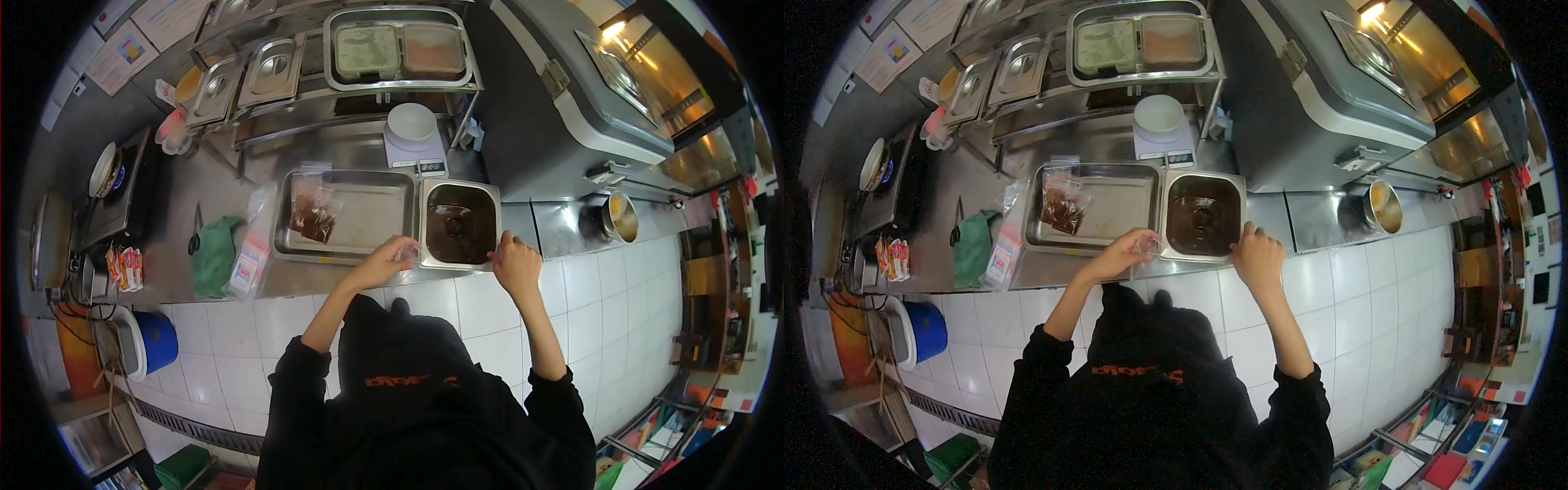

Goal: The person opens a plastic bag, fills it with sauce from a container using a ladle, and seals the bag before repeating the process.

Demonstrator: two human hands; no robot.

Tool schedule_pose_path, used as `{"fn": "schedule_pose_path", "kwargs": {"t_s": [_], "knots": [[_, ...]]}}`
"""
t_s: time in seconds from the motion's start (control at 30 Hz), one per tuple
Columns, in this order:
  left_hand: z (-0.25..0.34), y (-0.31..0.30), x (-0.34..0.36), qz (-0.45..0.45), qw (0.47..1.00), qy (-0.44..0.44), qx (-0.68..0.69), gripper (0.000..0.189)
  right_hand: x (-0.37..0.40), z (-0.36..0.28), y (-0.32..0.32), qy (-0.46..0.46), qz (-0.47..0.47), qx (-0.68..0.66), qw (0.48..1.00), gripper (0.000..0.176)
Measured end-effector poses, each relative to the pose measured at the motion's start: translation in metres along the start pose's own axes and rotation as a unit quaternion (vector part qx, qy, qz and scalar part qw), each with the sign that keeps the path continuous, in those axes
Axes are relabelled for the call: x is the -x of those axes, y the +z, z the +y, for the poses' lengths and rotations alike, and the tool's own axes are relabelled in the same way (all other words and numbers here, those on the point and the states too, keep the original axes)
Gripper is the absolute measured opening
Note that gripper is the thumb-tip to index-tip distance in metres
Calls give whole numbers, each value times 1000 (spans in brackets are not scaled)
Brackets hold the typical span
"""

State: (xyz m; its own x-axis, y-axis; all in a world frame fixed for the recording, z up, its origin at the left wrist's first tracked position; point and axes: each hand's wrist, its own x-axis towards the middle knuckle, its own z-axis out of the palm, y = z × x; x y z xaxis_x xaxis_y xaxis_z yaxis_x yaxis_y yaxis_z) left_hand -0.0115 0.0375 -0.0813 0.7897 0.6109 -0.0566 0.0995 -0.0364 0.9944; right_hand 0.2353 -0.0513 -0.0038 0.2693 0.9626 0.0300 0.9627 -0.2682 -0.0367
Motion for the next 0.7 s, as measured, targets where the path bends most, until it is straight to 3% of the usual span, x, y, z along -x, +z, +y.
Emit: {"fn": "schedule_pose_path", "kwargs": {"t_s": [0.07, 0.1, 0.17, 0.2, 0.27, 0.33, 0.4, 0.47, 0.63, 0.7], "knots": [[1, 3, -7, -13, 998, -15, 59, 33, -4, 4, 6, 25, -77, -3, 997, 26], [4, 5, -11, -24, 993, -30, 115, 32, -5, 7, 9, 26, -76, -2, 997, 26], [-2, 11, -19, -5, 994, -14, 110, 30, -8, 14, 15, -70, -44, -55, 995, 20], [2, 14, -22, 15, 994, 0, 105, 28, -10, 17, 16, -67, -43, -52, 995, 20], [8, 18, -27, 17, 997, -3, 81, 28, -13, 23, 17, -132, 42, -55, 989, 17], [30, 21, -28, 19, 998, -8, 56, 29, -17, 29, 11, -155, 64, -38, 985, 17], [54, 24, -29, 21, 995, -8, -98, 33, -24, 36, 8, -178, 87, -23, 980, 18], [65, 31, -31, 23, 992, -2, -126, 34, -31, 43, 10, -263, 190, 29, 945, 18], [76, 45, -37, 28, 986, 9, -166, 33, -28, 59, 17, -253, 158, 62, 952, 18], [79, 49, -39, 37, 989, -2, -144, 35, -21, 64, 15, -225, 99, -13, 969, 18]]}}
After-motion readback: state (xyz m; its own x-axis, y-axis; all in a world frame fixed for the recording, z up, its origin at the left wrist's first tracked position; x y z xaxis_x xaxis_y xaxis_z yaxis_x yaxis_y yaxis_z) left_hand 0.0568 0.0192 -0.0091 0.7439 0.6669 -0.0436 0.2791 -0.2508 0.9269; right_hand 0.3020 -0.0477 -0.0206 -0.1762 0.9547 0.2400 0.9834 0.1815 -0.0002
